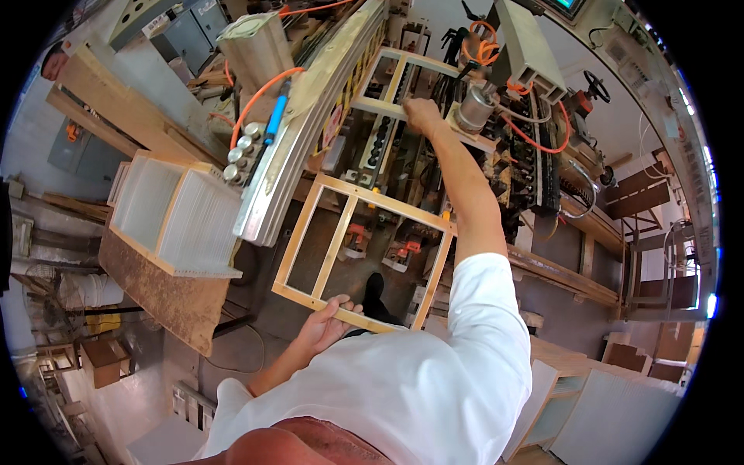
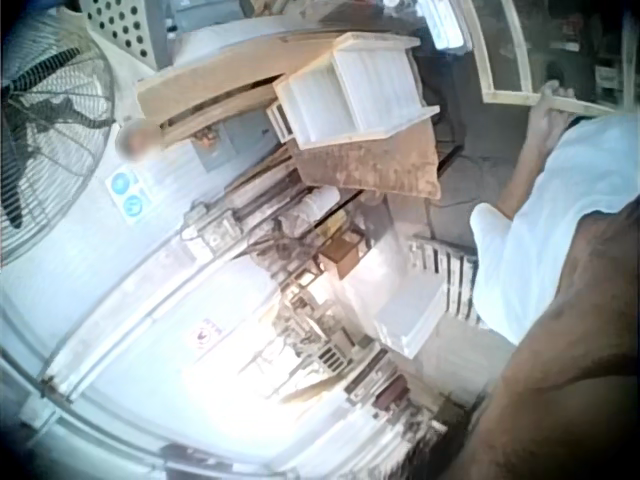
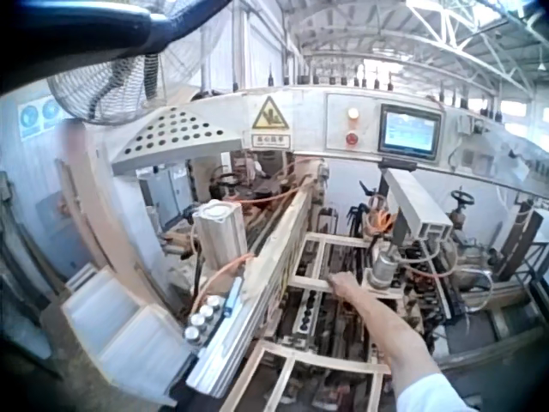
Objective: The person assembles a wooden chair frame by hand in a workshop. They repeatedly pick up a rectangular wooden frame, align it with a jig on a workbench, and press the joints together to secure the structure.
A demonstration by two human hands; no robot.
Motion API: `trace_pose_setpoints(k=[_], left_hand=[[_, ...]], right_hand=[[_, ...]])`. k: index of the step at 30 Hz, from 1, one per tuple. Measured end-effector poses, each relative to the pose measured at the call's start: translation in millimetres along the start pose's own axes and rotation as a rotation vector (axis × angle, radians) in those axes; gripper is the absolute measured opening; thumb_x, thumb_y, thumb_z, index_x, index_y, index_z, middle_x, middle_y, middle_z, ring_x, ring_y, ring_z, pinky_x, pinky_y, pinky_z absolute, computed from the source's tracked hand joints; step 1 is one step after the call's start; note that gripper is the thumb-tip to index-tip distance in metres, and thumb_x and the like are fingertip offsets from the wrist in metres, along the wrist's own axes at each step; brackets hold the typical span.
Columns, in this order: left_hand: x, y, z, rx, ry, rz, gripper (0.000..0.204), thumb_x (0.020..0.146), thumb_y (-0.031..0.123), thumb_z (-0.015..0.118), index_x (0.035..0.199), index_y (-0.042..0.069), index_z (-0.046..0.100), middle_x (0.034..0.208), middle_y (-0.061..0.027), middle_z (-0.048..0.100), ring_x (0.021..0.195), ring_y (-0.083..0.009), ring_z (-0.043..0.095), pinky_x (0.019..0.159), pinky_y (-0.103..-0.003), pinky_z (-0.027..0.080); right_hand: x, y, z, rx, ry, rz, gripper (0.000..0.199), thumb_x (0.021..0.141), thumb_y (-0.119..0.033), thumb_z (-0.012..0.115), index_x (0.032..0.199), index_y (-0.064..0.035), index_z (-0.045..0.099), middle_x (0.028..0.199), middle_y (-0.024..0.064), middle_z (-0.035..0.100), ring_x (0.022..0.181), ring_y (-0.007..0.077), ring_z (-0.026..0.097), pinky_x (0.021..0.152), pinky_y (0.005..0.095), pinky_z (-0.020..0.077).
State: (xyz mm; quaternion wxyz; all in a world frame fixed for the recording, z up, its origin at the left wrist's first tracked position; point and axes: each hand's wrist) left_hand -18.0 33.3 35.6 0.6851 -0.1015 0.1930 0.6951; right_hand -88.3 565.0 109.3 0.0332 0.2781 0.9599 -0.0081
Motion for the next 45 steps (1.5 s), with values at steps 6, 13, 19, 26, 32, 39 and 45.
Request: trace_pose_setpoints(k=[6,13,19,26,32,39,45], left_hand=[[-48,-4,-41,0.001,0.138,0.118,0.029,0.092,0.023,0.063,0.11,0.002,0.057,0.098,-0.0074,0.059,0.114,-0.0294,0.053,0.104,-0.043,0.041],[-34,10,-152,-0.089,0.551,0.312,0.019,0.089,0.011,0.062,0.104,0.002,0.056,0.099,-0.0102,0.056,0.105,-0.0289,0.055,0.103,-0.043,0.042],[-11,0,-178,-0.138,0.919,0.581,0.024,0.088,0.01,0.061,0.109,-0.001,0.057,0.105,-0.0138,0.059,0.101,-0.0306,0.059,0.095,-0.047,0.047],[7,-6,-147,-0.01,0.91,0.417,0.028,0.089,0.019,0.06,0.114,0.006,0.057,0.107,-0.0097,0.06,0.104,-0.0283,0.058,0.101,-0.057,0.038],[20,-11,-138,0.063,0.811,0.377,0.024,0.09,0.024,0.059,0.109,0.01,0.058,0.101,-0.0076,0.061,0.105,-0.0263,0.058,0.099,-0.056,0.039],[17,-12,-161,0.069,0.642,0.406,0.016,0.091,0.025,0.058,0.102,0.013,0.058,0.092,-0.0037,0.062,0.097,-0.0246,0.059,0.094,-0.049,0.042],[-32,-26,-112,-0.003,0.836,0.532,0.009,0.091,0.019,0.057,0.096,0.011,0.056,0.093,-0.0045,0.059,0.099,-0.0246,0.059,0.096,-0.05,0.044]], right_hand=[[5,7,21,0.178,0.129,0.025,0.053,0.077,-0.002,0.059,0.129,-0.0057,0.049,0.106,0.0217,0.064,0.101,0.0398,0.059,0.082,0.0482,0.0483],[15,28,34,0.203,0.292,-0.149,0.024,0.071,-0.007,0.056,0.094,-0.0026,0.053,0.086,0.0236,0.061,0.088,0.045,0.057,0.073,0.0534,0.0446],[2,4,6,0.143,0.109,-0.143,0.03,0.068,-0.007,0.066,0.096,0.0003,0.056,0.089,0.0242,0.061,0.089,0.044,0.057,0.073,0.0516,0.0456],[7,21,15,0.123,0.155,-0.173,0.031,0.067,-0.004,0.066,0.095,0.0026,0.056,0.087,0.0263,0.062,0.087,0.0455,0.059,0.07,0.0507,0.0465],[-2,15,6,0.127,0.164,-0.142,0.027,0.066,-0.005,0.068,0.089,0.0029,0.057,0.083,0.0269,0.062,0.085,0.0456,0.059,0.07,0.0508,0.0467],[3,17,4,0.079,0.11,-0.096,0.027,0.07,-0.007,0.07,0.094,0.0007,0.062,0.088,0.0236,0.065,0.085,0.0421,0.062,0.071,0.0493,0.0479],[2,18,6,0.075,0.068,-0.105,0.034,0.077,-0.006,0.067,0.109,0.0013,0.061,0.1,0.023,0.065,0.091,0.0404,0.062,0.075,0.0471,0.0505]])
Point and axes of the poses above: each hand's wrist, its own x-axis towards the middle knuckle, its own z-axis out of the palm, y = z × x
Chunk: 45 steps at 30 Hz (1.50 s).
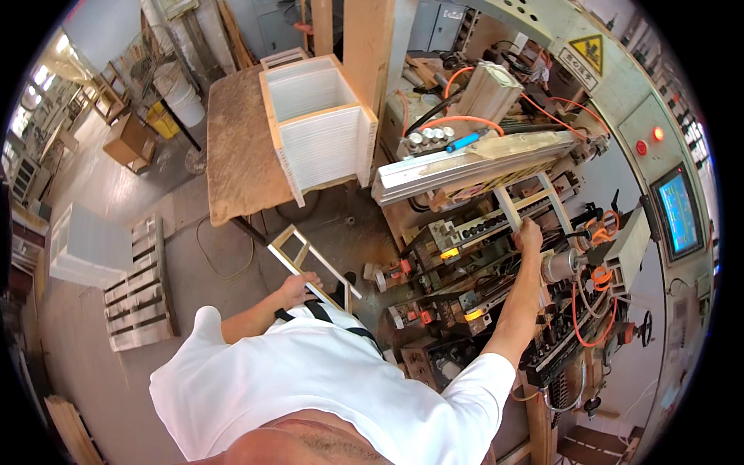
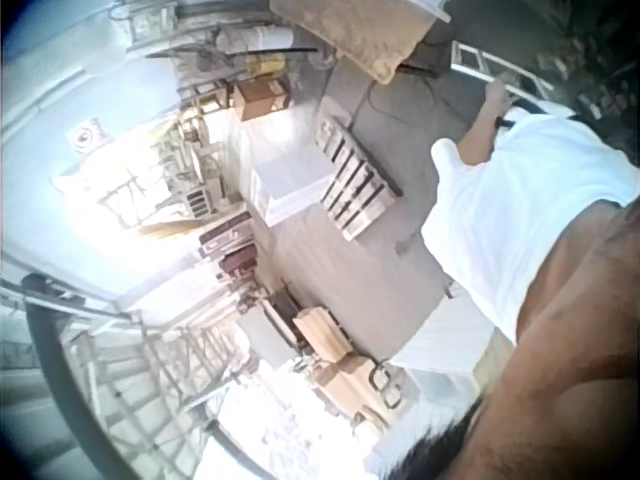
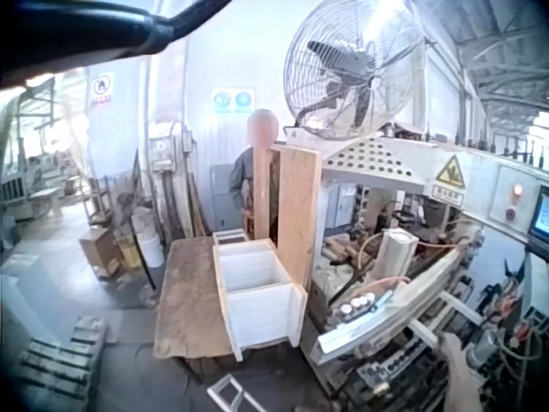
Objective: The person assembles a wooden chair frame by hand in a workshop. They repeatedly pick up a rectangular wooden frame, align it with a jig on a workbench, and press the joints together to secure the structure.
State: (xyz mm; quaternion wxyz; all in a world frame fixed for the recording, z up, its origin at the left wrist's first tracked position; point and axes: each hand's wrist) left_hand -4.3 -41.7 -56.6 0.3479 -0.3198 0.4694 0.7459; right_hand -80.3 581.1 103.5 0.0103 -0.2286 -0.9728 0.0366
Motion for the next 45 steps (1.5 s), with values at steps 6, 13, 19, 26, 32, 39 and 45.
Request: trace_pose_setpoints(k=[6,13,19,26,32,39,45], left_hand=[[-50,20,-41,-0.079,0.038,0.27,0.031,0.083,0.009,0.064,0.111,-0.001,0.054,0.1,-0.0136,0.061,0.097,-0.0261,0.062,0.085,-0.048,0.052],[-189,143,-111,0.152,-0.116,0.667,0.036,0.088,0.016,0.064,0.117,-0.002,0.053,0.103,-0.0148,0.064,0.1,-0.03,0.065,0.082,-0.039,0.055],[-208,286,-175,0.223,-0.421,0.956,0.038,0.089,0.018,0.065,0.12,-0.001,0.053,0.098,-0.0096,0.062,0.103,-0.0303,0.064,0.086,-0.041,0.053],[-78,461,-120,0.111,-0.81,0.878,0.038,0.092,0.017,0.062,0.123,-0.002,0.052,0.114,-0.0124,0.062,0.111,-0.0335,0.06,0.094,-0.045,0.05],[44,550,-37,0.194,-0.748,0.657,0.042,0.096,0.031,0.055,0.122,-0.002,0.052,0.121,-0.0149,0.061,0.115,-0.0306,0.058,0.097,-0.043,0.048],[10,549,32,1.65,0.254,0.752,0.059,0.09,0.052,0.054,0.084,-0.005,0.066,0.078,-0.02,0.067,0.081,-0.028,0.067,0.074,-0.04,0.053],[9,489,57,1.694,0.052,1.483,0.05,0.084,0.049,0.061,0.085,-0.001,0.068,0.086,-0.0235,0.067,0.087,-0.0387,0.064,0.074,-0.046,0.05]], right_hand=[[-1,-15,-2,0.039,0.013,0.038,0.041,0.073,-0.01,0.068,0.111,0.0035,0.061,0.102,0.0237,0.066,0.094,0.0385,0.064,0.081,0.0463,0.0508],[-17,-35,-3,0.01,0.111,0.08,0.054,0.079,-0.019,0.071,0.126,0.0,0.053,0.111,0.0219,0.065,0.105,0.0375,0.061,0.085,0.0462,0.0498],[-62,-99,17,0.361,0.663,0.057,0.047,0.091,-0.02,0.06,0.131,0.001,0.05,0.11,0.0203,0.065,0.101,0.0376,0.062,0.086,0.0481,0.0505],[-167,-211,92,1.022,0.565,0.102,0.029,0.088,-0.007,0.062,0.115,0.0026,0.06,0.094,0.0052,0.065,0.083,0.0121,0.059,0.076,0.0267,0.0482],[-309,-278,180,0.751,0.21,0.335,0.026,0.083,-0.016,0.062,0.101,0.0019,0.066,0.078,0.0118,0.067,0.069,0.0213,0.062,0.067,0.0334,0.0496],[-528,-301,295,0.481,-0.219,0.968,0.033,0.073,-0.02,0.068,0.1,-0.0004,0.066,0.1,0.0242,0.066,0.097,0.0399,0.063,0.082,0.0445,0.0508],[-631,-302,400,0.024,-0.554,0.503,0.017,0.075,-0.016,0.067,0.086,-0.0041,0.071,0.079,0.0154,0.069,0.069,0.0254,0.068,0.065,0.0394,0.0539]])
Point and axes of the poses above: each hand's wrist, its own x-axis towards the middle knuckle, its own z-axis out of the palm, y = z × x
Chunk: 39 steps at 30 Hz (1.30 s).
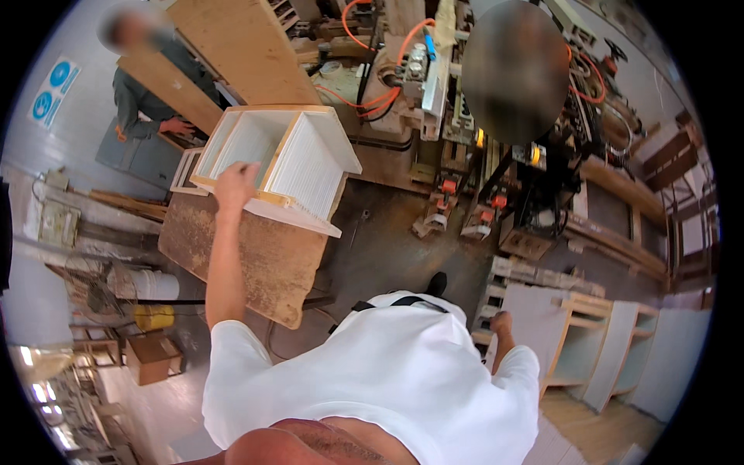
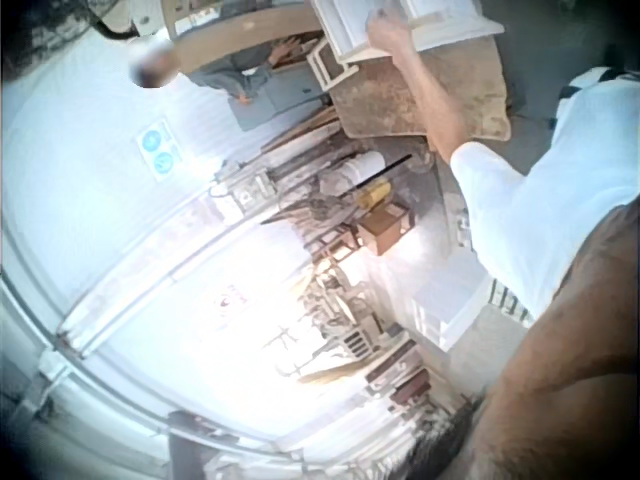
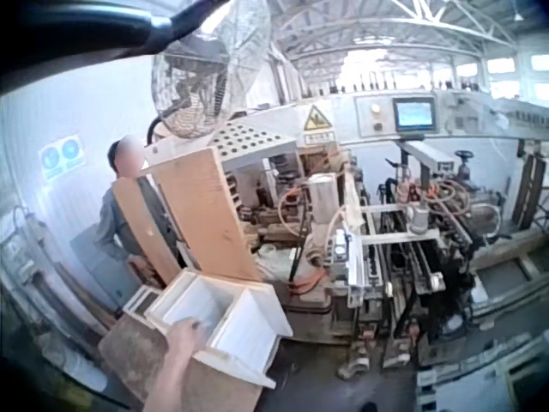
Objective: The person assembles a wooden chair frame by hand in a workshop. They repeatedly pick up a rectangular wooden frame, align it with a jig on a workbench, and press the joints together to secure the structure.
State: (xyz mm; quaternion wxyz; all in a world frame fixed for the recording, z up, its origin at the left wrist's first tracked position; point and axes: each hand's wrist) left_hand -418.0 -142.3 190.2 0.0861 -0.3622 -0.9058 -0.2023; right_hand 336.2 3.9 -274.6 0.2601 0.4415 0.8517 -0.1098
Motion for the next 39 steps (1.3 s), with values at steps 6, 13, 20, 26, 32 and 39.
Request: trace_pose_setpoints(k=[6,13,20,26,32,39], left_hand=[[20,44,48,0.117,-0.239,0.025,0.041,0.082,0.04,0.065,0.092,0.001,0.069,0.092,-0.0232,0.067,0.089,-0.0404,0.063,0.077,-0.046,0.05],[19,42,56,0.094,-0.238,0.029,0.036,0.078,0.036,0.066,0.095,0.004,0.07,0.095,-0.0219,0.067,0.093,-0.0393,0.063,0.082,-0.048,0.049],[12,21,71,0.216,-0.056,0.007,0.057,0.079,0.035,0.068,0.119,-0.004,0.057,0.112,-0.0285,0.061,0.107,-0.043,0.056,0.092,-0.047,0.045],[-59,195,97,-0.387,0.33,0.287,0.045,0.088,0.018,0.061,0.125,-0.007,0.052,0.124,-0.0245,0.057,0.116,-0.0352,0.054,0.102,-0.041,0.039],[-259,375,216,-0.951,-0.661,0.517,0.024,0.09,0.014,0.06,0.107,-0.003,0.062,0.098,-0.0104,0.065,0.093,-0.0189,0.062,0.084,-0.031,0.049],[-423,454,219,-0.799,-1.324,0.842,0.03,0.087,0.017,0.062,0.109,-0.004,0.062,0.104,-0.0153,0.068,0.096,-0.0233,0.066,0.085,-0.034,0.05]], right_hand=[[17,-50,-73,0.928,0.254,0.282,0.027,0.076,-0.011,0.066,0.098,0.0051,0.066,0.075,0.0118,0.067,0.063,0.0194,0.063,0.057,0.0335,0.0489],[-20,-85,-161,1.159,0.32,0.106,0.038,0.078,-0.01,0.065,0.109,0.0118,0.06,0.076,0.0121,0.066,0.071,0.0172,0.063,0.065,0.031,0.0497],[-95,-47,-185,0.998,0.443,0.102,0.035,0.079,-0.011,0.067,0.111,0.0016,0.062,0.092,0.0188,0.068,0.085,0.0321,0.066,0.075,0.0377,0.0512],[-209,-6,-288,0.937,0.905,0.118,0.032,0.08,-0.009,0.068,0.111,-0.0029,0.059,0.104,0.0159,0.064,0.096,0.0349,0.062,0.081,0.041,0.0507],[-374,60,-351,0.406,1.433,0.356,0.044,0.073,-0.001,0.072,0.115,-0.0054,0.059,0.112,0.0136,0.063,0.103,0.0328,0.06,0.088,0.0403,0.0488],[-574,54,-325,-0.114,1.171,1.314,0.054,0.074,-0.021,0.077,0.119,-0.0006,0.056,0.119,0.0182,0.059,0.116,0.0347,0.052,0.097,0.0436,0.04]])
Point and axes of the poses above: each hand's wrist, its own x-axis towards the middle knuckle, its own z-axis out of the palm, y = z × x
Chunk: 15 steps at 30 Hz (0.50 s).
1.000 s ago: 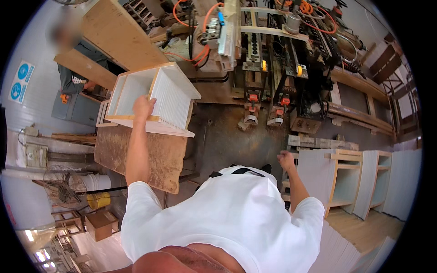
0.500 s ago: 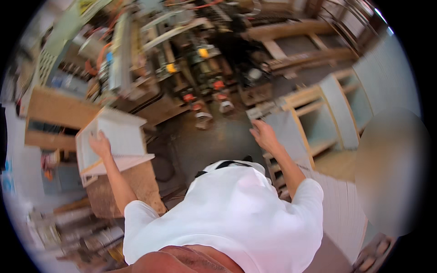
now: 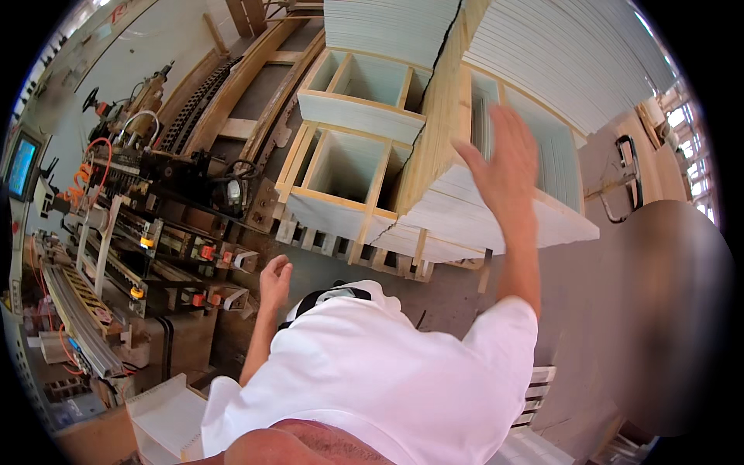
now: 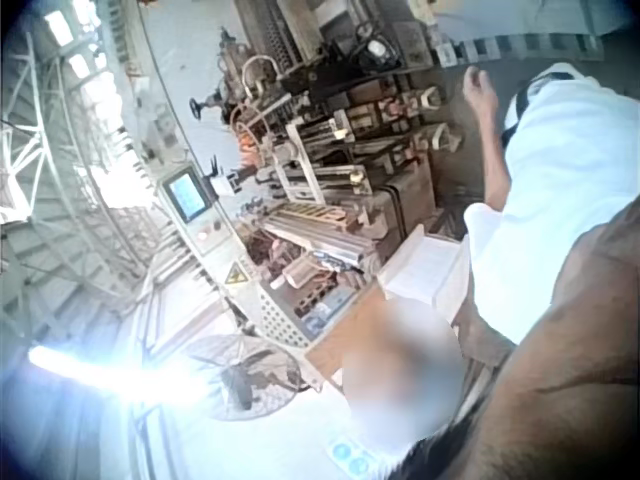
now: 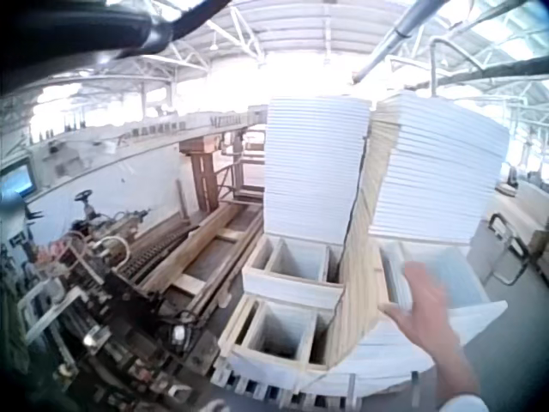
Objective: The person assembles a wooden chair frame by hand in a workshop. They repeatedly pick up a rectangular wooden frame, align it with a jig on a workbench, and press the joints together to secure the structure.
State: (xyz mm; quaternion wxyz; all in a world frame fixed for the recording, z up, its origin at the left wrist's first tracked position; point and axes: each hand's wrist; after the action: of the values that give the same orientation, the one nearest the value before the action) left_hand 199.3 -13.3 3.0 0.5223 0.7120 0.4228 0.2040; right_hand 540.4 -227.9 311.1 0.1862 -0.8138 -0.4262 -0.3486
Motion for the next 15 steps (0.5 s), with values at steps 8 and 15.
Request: trace_pose_setpoints(k=[8,15], left_hand=[[25,-2,-16,0.134,-0.122,0.026,0.032,0.084,0.023,0.062,0.108,0.001,0.064,0.098,-0.0172,0.068,0.093,-0.0302,0.066,0.081,-0.037,0.051],[20,5,-28,-0.027,-0.117,0.091,0.035,0.084,0.023,0.063,0.109,-0.002,0.063,0.104,-0.0189,0.067,0.099,-0.0286,0.064,0.086,-0.036,0.05]], right_hand=[[-94,67,-7,-0.018,-0.325,0.244,0.051,0.079,-0.018,0.074,0.121,0.0037,0.057,0.125,0.021,0.058,0.116,0.0367,0.053,0.099,0.0423,0.0411],[-54,-18,-12,-0.087,-0.177,0.019,0.034,0.08,0.003,0.063,0.114,0.0009,0.057,0.121,0.0167,0.059,0.109,0.0361,0.057,0.088,0.0419,0.0473]])
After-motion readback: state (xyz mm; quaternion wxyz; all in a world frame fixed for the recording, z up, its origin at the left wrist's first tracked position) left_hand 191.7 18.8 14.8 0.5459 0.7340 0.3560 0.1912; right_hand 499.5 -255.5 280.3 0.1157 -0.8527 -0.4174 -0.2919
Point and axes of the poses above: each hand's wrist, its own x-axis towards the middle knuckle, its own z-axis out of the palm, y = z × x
